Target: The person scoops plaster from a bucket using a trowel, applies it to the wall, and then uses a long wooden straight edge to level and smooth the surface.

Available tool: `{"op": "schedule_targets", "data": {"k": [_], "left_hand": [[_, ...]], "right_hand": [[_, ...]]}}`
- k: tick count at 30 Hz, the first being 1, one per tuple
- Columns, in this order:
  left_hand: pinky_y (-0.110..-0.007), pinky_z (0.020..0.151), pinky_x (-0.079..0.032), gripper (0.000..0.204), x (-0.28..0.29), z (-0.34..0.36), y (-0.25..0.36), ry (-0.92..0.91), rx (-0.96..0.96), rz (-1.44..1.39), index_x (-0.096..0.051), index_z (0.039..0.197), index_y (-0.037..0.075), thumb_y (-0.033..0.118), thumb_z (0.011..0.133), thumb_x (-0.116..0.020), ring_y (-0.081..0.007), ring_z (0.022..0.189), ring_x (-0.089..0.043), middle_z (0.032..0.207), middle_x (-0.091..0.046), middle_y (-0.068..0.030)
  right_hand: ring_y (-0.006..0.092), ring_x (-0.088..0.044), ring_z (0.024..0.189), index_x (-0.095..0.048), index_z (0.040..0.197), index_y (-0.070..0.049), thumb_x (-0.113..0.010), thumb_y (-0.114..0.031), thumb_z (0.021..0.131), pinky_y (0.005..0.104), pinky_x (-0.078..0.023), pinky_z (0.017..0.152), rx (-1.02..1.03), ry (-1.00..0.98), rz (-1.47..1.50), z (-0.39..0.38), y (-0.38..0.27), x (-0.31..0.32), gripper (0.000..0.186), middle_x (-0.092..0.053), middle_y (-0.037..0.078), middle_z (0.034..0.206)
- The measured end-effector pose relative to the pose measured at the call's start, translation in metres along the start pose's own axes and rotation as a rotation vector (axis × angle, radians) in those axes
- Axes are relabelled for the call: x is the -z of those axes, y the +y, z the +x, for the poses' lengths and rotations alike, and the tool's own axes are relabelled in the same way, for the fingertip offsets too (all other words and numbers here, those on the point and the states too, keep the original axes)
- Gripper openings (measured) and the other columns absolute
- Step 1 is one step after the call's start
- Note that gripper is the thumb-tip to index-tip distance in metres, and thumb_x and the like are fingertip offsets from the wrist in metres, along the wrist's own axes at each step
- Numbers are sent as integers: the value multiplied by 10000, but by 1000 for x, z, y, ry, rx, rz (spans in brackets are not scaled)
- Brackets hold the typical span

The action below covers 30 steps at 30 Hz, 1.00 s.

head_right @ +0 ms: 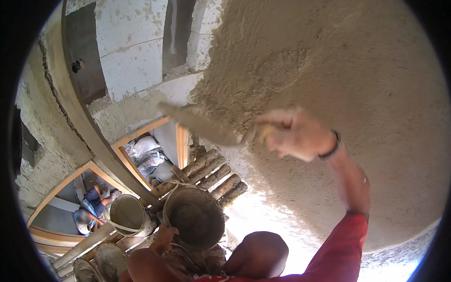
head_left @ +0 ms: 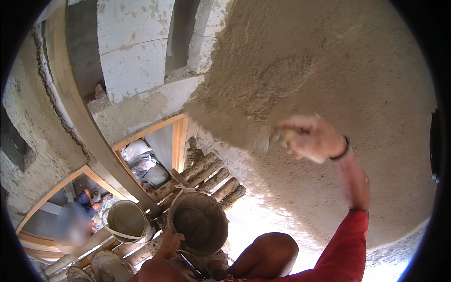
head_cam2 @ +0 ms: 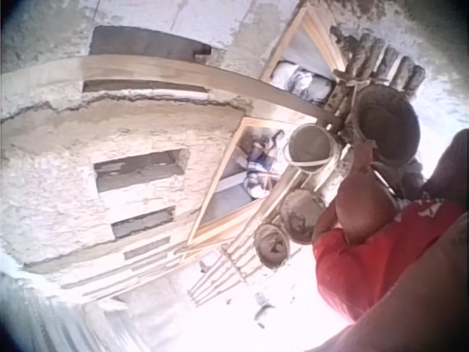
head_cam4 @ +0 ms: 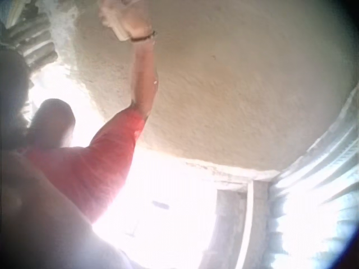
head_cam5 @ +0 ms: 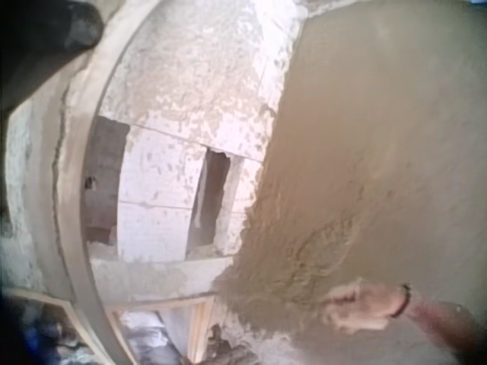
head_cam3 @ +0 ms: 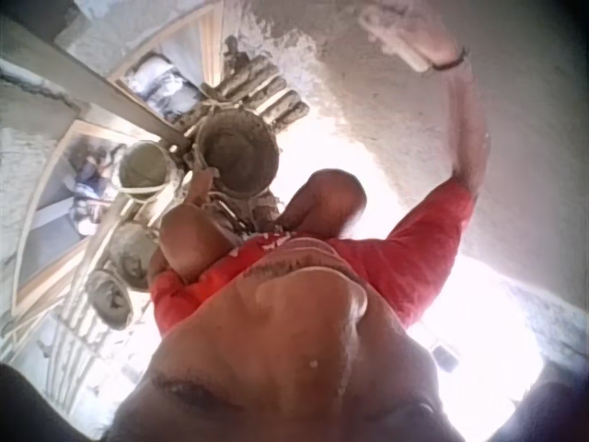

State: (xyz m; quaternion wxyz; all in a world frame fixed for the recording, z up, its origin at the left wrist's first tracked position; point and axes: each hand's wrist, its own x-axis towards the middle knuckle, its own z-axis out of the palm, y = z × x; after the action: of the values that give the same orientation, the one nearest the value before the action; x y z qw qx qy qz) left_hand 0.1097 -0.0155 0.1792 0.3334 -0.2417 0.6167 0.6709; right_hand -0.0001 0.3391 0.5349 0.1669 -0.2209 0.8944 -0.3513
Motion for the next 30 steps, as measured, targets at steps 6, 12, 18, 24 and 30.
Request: {"op": "schedule_targets", "data": {"k": [6, 12, 18, 24, 30], "left_hand": [[-389, 715, -503, 590, 8, 39, -49, -28, -203, 3, -479, 1243, -67, 45, 681, -623, -260, 818, -609, 965, -634, -168], [-377, 692, -501, 633, -19, 36, 1, -100, -164, -32, -437, 1285, -61, 41, 690, -628, -241, 797, -604, 923, -630, -165], [-372, 685, -499, 642, -41, 48, 34, -164, -240, -12, -425, 1294, -58, 36, 692, -626, -235, 790, -601, 914, -627, -162], [-368, 678, -498, 651, -51, 62, 50, -206, -284, -17, -413, 1304, -55, 30, 694, -624, -229, 783, -599, 905, -624, -159], [-363, 671, -496, 661, -62, 63, 60, -238, -313, -9, -401, 1314, -52, 25, 696, -622, -223, 776, -596, 896, -621, -155]], "right_hand": [[143, -669, 715, -570, 1256, -6, -511, -277, 983, 265, -558, 574, -432, 1053, -639, -21, -9, 128, 389, -674, 117, 842], [257, -595, 1070, -393, 1397, -42, -547, -458, 933, 430, -470, 909, -614, 706, -745, -48, 1, 68, 642, -577, 151, 1213], [322, -558, 1177, -474, 1381, -153, -504, -440, 948, 508, -404, 1043, -497, -248, -387, -24, 62, -83, 520, -564, 117, 1319], [312, -634, 945, -559, 1246, -138, -567, -223, 855, 400, -527, 849, -72, -506, -617, 5, 114, -182, 400, -611, 146, 1169], [330, -609, 952, -569, 1159, -108, -541, -152, 800, 444, -531, 781, 47, -353, -695, 13, 133, -218, 363, -601, 117, 1059]]}}
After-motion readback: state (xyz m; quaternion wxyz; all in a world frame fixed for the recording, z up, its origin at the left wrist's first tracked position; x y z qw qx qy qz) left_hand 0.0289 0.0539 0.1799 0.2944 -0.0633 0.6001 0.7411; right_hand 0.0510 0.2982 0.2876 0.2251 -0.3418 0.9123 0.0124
